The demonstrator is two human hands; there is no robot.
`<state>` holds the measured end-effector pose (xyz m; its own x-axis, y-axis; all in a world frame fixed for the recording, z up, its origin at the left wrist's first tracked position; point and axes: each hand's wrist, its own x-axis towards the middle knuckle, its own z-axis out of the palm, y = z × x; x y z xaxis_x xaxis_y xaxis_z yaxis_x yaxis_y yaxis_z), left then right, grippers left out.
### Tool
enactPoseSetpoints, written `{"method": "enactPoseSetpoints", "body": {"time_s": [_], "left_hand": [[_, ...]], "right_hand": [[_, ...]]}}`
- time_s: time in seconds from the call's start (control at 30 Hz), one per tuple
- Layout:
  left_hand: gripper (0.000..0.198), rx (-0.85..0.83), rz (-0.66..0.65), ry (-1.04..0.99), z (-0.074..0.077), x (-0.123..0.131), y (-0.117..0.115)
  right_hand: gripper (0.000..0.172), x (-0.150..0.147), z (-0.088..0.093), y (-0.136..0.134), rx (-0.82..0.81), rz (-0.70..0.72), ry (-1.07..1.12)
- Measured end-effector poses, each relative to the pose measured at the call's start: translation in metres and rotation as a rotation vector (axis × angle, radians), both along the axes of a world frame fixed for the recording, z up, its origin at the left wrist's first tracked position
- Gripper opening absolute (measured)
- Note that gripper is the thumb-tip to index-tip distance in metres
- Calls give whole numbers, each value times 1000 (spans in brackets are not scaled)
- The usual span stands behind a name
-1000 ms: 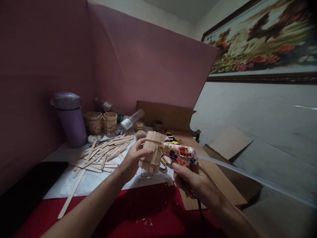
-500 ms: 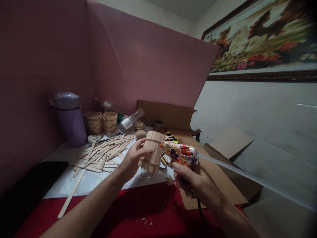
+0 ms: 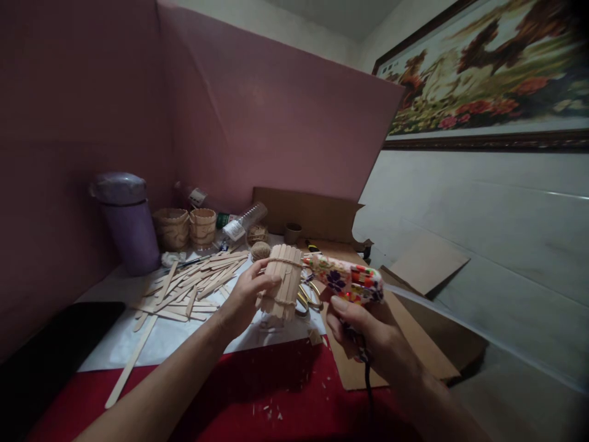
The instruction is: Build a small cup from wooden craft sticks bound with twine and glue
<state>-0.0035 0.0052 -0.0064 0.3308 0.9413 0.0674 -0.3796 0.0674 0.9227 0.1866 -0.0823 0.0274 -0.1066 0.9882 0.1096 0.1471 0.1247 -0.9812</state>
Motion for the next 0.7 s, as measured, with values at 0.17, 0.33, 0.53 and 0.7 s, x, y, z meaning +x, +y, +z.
{"method": "enactPoseSetpoints", "body": {"time_s": [0.17,0.33,0.53,0.7], "left_hand": [[47,-57,53,-8,3,-2,3],[32,-53,185,-69,5,-7,9],[35,-21,201,-135,6,-14,16],[34,-72,251,-157,4,-16,21]], "right_hand": [[44,36,-9,21,27,-208,-44],[24,98,-38,54,84,-352,-453],[23,138,-65,74,136,-272,-971],[22,117,-50,68,115,-320,-1345]]}}
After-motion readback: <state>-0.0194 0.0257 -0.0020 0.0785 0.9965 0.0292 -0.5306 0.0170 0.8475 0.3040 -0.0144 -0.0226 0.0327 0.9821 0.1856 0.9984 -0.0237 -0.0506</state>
